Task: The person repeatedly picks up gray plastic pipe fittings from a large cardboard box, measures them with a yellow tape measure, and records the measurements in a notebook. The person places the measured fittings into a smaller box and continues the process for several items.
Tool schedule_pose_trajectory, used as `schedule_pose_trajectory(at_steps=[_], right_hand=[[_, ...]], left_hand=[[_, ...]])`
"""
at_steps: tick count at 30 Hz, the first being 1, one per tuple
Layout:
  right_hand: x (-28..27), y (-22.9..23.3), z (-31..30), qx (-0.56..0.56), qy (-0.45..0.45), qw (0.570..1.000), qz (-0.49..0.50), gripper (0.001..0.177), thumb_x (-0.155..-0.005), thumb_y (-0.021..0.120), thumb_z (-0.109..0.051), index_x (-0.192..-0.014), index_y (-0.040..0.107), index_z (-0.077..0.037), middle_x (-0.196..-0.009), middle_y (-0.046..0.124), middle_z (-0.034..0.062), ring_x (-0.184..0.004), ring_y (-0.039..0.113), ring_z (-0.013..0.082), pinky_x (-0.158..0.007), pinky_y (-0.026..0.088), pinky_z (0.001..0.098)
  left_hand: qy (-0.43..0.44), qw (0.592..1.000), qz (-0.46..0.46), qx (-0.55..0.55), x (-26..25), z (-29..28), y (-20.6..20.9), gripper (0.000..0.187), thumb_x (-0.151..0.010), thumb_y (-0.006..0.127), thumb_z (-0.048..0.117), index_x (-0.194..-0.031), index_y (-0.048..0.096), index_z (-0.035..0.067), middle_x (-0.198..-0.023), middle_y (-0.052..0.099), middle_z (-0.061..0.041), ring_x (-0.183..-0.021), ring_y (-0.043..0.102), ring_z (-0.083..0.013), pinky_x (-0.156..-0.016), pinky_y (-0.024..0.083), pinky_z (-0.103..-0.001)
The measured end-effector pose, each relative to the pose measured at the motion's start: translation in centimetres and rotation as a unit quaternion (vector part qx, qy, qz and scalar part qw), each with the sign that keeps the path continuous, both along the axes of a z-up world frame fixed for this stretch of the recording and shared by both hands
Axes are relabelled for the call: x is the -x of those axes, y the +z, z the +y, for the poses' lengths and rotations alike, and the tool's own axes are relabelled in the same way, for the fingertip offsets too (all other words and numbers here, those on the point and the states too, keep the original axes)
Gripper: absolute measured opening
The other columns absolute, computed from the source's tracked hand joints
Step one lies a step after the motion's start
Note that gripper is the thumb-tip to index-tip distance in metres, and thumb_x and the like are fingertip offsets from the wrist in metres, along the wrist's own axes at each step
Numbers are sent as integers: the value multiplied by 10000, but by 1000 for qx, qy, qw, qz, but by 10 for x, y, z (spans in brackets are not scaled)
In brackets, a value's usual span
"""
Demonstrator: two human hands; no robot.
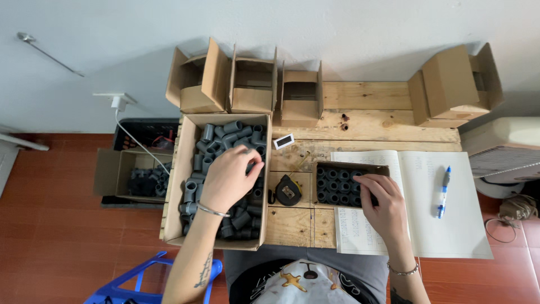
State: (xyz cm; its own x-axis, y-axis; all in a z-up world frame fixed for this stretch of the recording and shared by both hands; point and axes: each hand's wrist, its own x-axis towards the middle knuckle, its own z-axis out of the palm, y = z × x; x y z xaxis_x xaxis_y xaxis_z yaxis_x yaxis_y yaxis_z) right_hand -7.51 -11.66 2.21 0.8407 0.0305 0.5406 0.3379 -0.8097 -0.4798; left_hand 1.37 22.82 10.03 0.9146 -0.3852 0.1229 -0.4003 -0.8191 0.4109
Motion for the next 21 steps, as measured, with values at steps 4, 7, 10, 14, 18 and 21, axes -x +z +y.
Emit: schedule_pose_trajectory(at_steps=[4, 7, 10, 14, 18, 21], right_hand=[[1, -1, 3, -2, 9, 1000, 6, 233, -927, 649, 34, -1043, 782, -119, -966, 718, 45, -905, 716, 263, -872, 570, 396], [1, -4, 4, 1, 1, 1000, 13, 241, -931, 649, 40, -1035, 786, -129, -959, 718, 49, -897, 712, 272, -857, 573, 393], [2, -5, 4, 3, -1, 1000, 15, 260, -927, 653, 52, -1029, 795, -140, -949, 718, 37, -882, 713, 255, -854, 575, 388], [4, -2, 4, 4, 4, 1000, 16, 254, -933, 647, 70, -1020, 793, -119, -943, 717, 53, -887, 717, 267, -855, 575, 386], [6, -3, 2, 7, 1, 1000, 23, 243, -942, 649, 64, -1018, 794, -115, -942, 721, 52, -882, 718, 262, -853, 578, 387], [8, -4, 3, 6, -3, 1000, 28, 261, -931, 647, 74, -1025, 795, -120, -941, 719, 55, -877, 716, 262, -853, 583, 385]], left_hand=[[12, 988, 139, -69, 20, 30, -24, 98, -885, 663, 215, -865, 754, 185, -858, 733, -65, -870, 726, -342, -750, 577, -425], [1, 968, 218, -127, 36, 36, -59, 91, -842, 703, 203, -878, 784, 223, -843, 746, -32, -870, 737, -305, -742, 596, -406], [-23, 959, 240, -151, 48, 32, -75, 127, -830, 701, 166, -896, 800, 209, -850, 756, -31, -844, 745, -288, -725, 600, -383], [-75, 952, 246, -166, 59, 25, -82, 154, -784, 774, 177, -912, 786, 92, -937, 747, -114, -876, 733, -334, -749, 611, -437], [-128, 949, 211, -198, 67, 20, -106, 192, -778, 784, 142, -929, 768, 24, -1074, 722, -166, -903, 716, -340, -754, 615, -440], [-139, 952, 154, -224, 70, 18, -140, 108, -761, 751, 73, -869, 749, 68, -1021, 722, -140, -877, 719, -326, -688, 594, -426]])
